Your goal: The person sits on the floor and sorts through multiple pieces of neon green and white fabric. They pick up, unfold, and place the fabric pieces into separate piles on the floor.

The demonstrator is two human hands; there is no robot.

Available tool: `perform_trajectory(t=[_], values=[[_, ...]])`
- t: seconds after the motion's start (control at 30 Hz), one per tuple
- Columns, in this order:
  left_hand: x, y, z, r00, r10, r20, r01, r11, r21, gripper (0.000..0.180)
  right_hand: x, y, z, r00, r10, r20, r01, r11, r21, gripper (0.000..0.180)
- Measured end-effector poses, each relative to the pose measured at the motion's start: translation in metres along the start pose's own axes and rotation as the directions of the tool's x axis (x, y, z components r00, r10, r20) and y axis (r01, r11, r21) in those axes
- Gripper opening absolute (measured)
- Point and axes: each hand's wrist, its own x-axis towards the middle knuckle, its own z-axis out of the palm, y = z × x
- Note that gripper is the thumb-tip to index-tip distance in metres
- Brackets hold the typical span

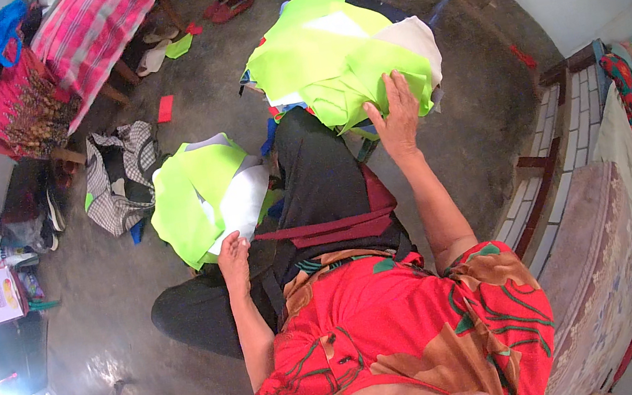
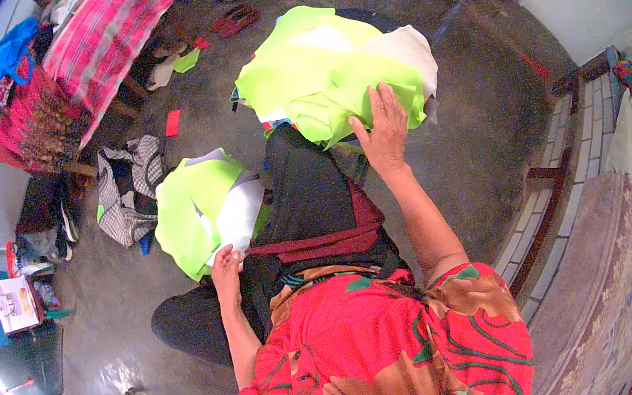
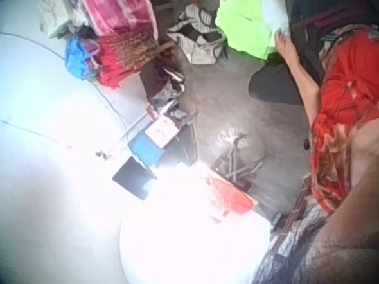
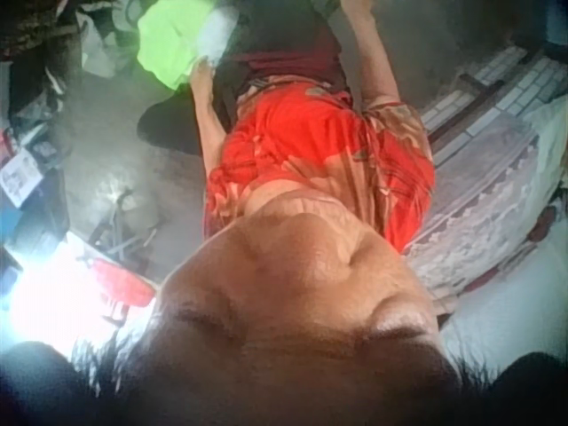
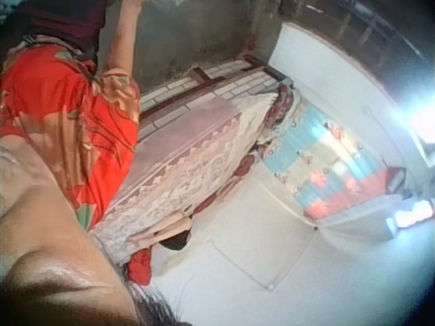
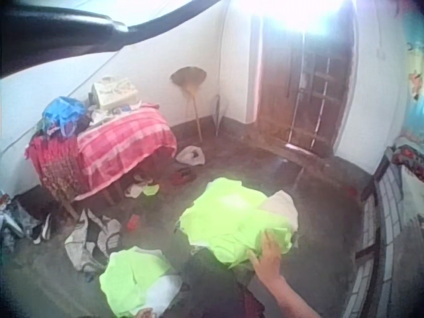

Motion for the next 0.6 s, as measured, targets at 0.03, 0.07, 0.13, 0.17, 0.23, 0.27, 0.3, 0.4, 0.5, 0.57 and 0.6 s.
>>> perform_trajectory(t=[0.03, 0.07, 0.13, 0.17, 0.23, 0.27, 0.3, 0.4, 0.5, 0.57, 0.6], values=[[0.000, 0.000, 0.000, 1.000, -0.001, -0.004, 0.001, 1.000, 0.006, 0.034, 0.000, 0.001, 0.001, 1.000, -0.015, -0.003, 0.015, 1.000, -0.009, 0.062], [0.000, 0.001, 0.000, 1.000, -0.003, -0.008, 0.003, 1.000, 0.013, 0.034, -0.001, 0.003, 0.001, 1.000, -0.031, -0.007, 0.031, 0.999, -0.018, 0.060], [0.000, 0.002, 0.001, 1.000, -0.004, -0.004, 0.004, 1.000, -0.007, 0.034, -0.001, 0.006, 0.002, 0.999, -0.034, -0.004, 0.034, 0.998, -0.049, 0.056], [0.000, 0.002, 0.002, 1.000, -0.005, -0.002, 0.005, 1.000, -0.017, 0.034, -0.001, 0.008, 0.002, 0.999, -0.036, -0.002, 0.035, 0.997, -0.065, 0.054], [0.002, -0.004, 0.001, 1.000, 0.013, 0.009, -0.013, 0.999, -0.029, 0.033, 0.000, 0.010, 0.000, 1.000, -0.030, 0.002, 0.030, 0.997, -0.076, 0.046], [0.003, -0.007, 0.000, 1.000, 0.022, 0.014, -0.021, 0.999, -0.036, 0.033, 0.001, 0.011, 0.000, 1.000, -0.027, 0.004, 0.028, 0.996, -0.081, 0.043], [0.002, -0.005, 0.002, 1.000, 0.012, 0.003, -0.012, 0.999, -0.032, 0.031, 0.001, 0.010, 0.000, 1.000, -0.015, -0.008, 0.015, 0.998, -0.069, 0.040], [0.001, 0.001, 0.004, 1.000, -0.008, -0.019, 0.007, 1.000, -0.021, 0.028, 0.003, 0.007, 0.000, 0.999, 0.020, -0.040, -0.021, 1.000, -0.024, 0.034], [0.001, 0.004, 0.003, 1.000, -0.004, -0.022, 0.004, 1.000, -0.001, 0.028, 0.005, 0.009, 0.001, 0.997, 0.056, -0.058, -0.053, 0.998, 0.043, 0.030], [0.000, 0.007, 0.003, 1.000, -0.003, -0.023, 0.003, 1.000, 0.016, 0.028, 0.006, 0.016, 0.005, 0.995, 0.082, -0.060, -0.076, 0.992, 0.099, 0.029], [0.000, 0.006, 0.004, 1.000, 0.000, -0.023, 0.000, 1.000, 0.011, 0.028, 0.008, 0.017, 0.004, 0.996, 0.080, -0.044, -0.075, 0.992, 0.099, 0.028]])
